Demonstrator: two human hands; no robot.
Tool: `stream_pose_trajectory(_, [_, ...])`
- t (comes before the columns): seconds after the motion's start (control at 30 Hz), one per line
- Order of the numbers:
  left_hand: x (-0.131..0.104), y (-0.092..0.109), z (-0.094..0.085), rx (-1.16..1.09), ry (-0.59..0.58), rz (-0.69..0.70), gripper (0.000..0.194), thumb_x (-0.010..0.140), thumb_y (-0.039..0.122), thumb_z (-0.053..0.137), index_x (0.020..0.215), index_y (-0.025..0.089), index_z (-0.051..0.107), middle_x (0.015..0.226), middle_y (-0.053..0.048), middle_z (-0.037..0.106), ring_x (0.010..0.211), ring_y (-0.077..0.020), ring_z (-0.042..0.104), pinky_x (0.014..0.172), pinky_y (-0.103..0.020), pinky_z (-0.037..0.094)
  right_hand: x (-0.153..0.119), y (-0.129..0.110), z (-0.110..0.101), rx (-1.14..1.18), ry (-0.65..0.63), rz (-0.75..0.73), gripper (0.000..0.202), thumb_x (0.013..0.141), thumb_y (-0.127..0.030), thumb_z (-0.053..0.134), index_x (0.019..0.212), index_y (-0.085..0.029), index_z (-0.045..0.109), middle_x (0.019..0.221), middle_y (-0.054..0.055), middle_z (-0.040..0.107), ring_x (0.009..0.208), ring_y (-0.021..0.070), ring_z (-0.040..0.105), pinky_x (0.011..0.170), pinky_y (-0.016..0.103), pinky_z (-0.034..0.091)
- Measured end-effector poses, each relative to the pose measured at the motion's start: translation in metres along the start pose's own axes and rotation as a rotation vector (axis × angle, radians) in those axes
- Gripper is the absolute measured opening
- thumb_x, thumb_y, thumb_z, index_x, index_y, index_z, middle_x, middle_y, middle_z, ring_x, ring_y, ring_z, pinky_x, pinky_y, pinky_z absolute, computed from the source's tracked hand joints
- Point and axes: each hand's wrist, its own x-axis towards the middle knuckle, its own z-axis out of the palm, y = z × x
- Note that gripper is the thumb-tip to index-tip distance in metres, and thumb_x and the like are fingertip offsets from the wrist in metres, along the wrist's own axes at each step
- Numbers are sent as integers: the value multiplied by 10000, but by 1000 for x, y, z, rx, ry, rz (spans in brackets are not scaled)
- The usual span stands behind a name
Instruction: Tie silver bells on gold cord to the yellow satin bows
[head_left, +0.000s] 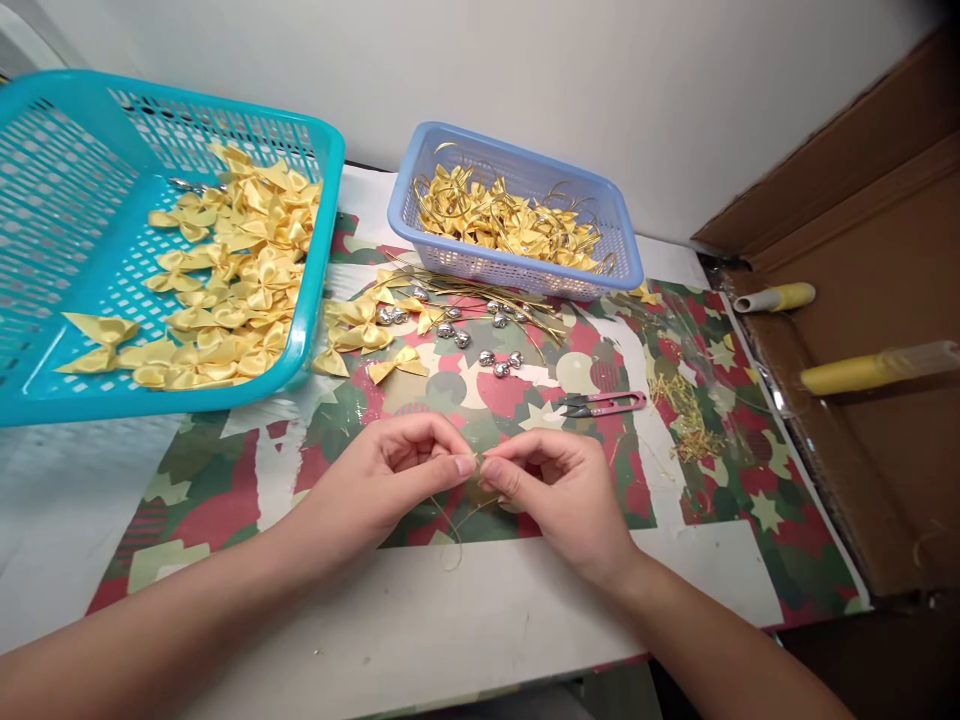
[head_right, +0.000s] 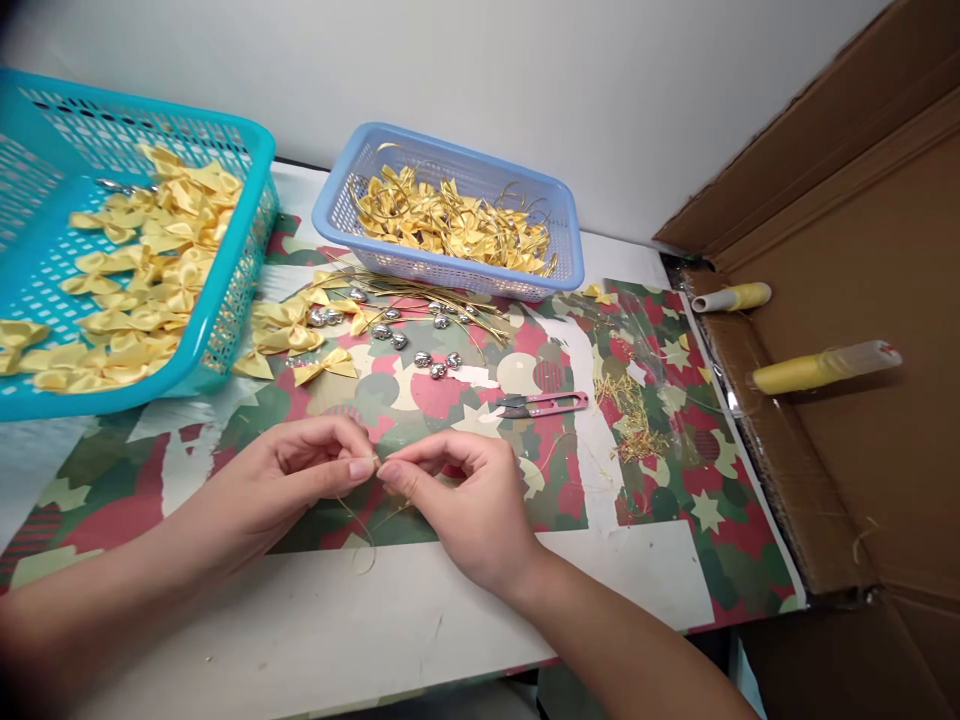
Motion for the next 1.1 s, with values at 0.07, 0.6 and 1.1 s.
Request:
stream_pose_trajectory(0.07, [0, 0, 1, 0, 4, -2, 153, 819, 268, 665, 689, 186, 656, 658, 37, 585, 616, -71, 508, 566, -170, 400, 0, 1, 0, -41, 26, -25, 62, 702, -248, 756, 684, -199, 723, 653, 10, 719, 572, 118, 630, 516, 222, 490])
stream_pose_trajectory(0.6, [1, 1, 1, 20, 4, -11, 167, 817, 266, 662, 668, 190, 651, 645, 41, 577, 589, -61, 496, 542, -160, 387, 0, 1, 0, -106, 41, -60, 67, 711, -243, 743, 685, -192, 707, 652, 14, 715, 588, 123, 630, 540, 231, 493])
stream_pose_trajectory(1.1, [2, 1, 2, 12, 15, -8, 154, 813, 263, 662, 679, 188, 658, 661, 34, 611, 606, -72, 532, 576, -173, 422, 0, 0, 2, -10, 3, 27, 97, 740, -269, 728, 708, -181, 699, 617, 4, 701, 564, 111, 661, 514, 190, 530])
